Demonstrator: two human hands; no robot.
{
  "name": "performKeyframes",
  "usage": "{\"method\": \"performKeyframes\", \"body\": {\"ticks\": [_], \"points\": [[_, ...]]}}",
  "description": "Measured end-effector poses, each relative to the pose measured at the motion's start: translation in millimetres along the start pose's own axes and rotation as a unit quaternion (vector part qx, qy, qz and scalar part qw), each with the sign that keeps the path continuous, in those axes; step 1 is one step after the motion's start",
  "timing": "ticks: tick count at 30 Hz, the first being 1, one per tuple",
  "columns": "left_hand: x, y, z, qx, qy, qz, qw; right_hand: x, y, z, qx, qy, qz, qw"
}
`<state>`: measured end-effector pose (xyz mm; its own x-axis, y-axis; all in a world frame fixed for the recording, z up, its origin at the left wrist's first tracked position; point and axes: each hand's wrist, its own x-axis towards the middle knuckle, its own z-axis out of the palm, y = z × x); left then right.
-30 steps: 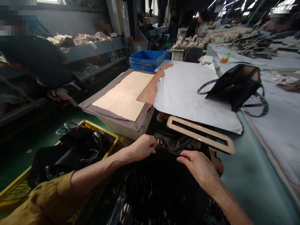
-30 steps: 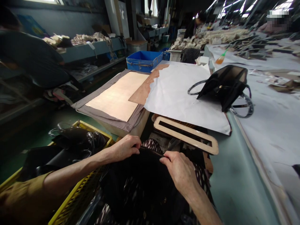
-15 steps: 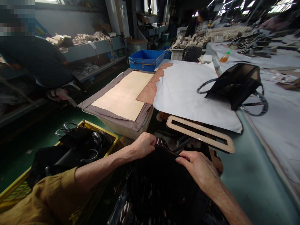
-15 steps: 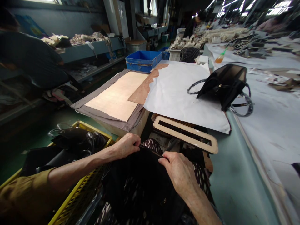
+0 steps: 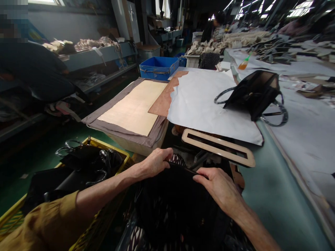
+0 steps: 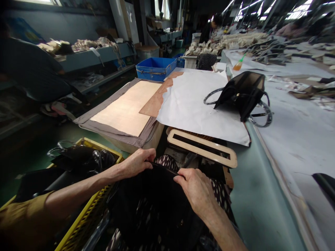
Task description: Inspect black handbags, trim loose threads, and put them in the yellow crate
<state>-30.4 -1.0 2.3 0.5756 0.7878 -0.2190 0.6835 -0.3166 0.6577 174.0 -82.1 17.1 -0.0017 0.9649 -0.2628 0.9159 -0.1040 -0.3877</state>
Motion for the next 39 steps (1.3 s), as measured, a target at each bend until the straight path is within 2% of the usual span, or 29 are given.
{"method": "performKeyframes", "body": {"ticks": [6, 9, 15, 19, 33, 39], "points": [[-0.4, 0.4, -3.3, -0.046, -0.090, 0.029, 0.994, -0.6, 8.4, 1.5, 0.022, 0.002, -0.045, 0.999], [2.5, -1.4, -3.9, -0.056, -0.103, 0.026, 0.993, -0.4, 9.8, 3.5, 0.000, 0.005, -0.050, 0.999], [4.0, -3.3, -1.8, -0.063, -0.100, 0.022, 0.993, 2.5, -4.5, 12.1, -0.087, 0.049, -0.094, 0.991], [2.9, -4.8, -0.2, -0.069, -0.097, 0.034, 0.992, 6.1, -15.7, 18.2, -0.122, 0.056, -0.111, 0.985], [3.8, -2.7, -0.7, -0.065, -0.103, 0.019, 0.992, 9.9, -11.1, 19.8, -0.087, 0.034, -0.097, 0.991], [3.7, 0.1, 0.0, -0.055, -0.101, 0.012, 0.993, 12.9, -21.4, 18.8, -0.094, 0.015, -0.088, 0.992]]}}
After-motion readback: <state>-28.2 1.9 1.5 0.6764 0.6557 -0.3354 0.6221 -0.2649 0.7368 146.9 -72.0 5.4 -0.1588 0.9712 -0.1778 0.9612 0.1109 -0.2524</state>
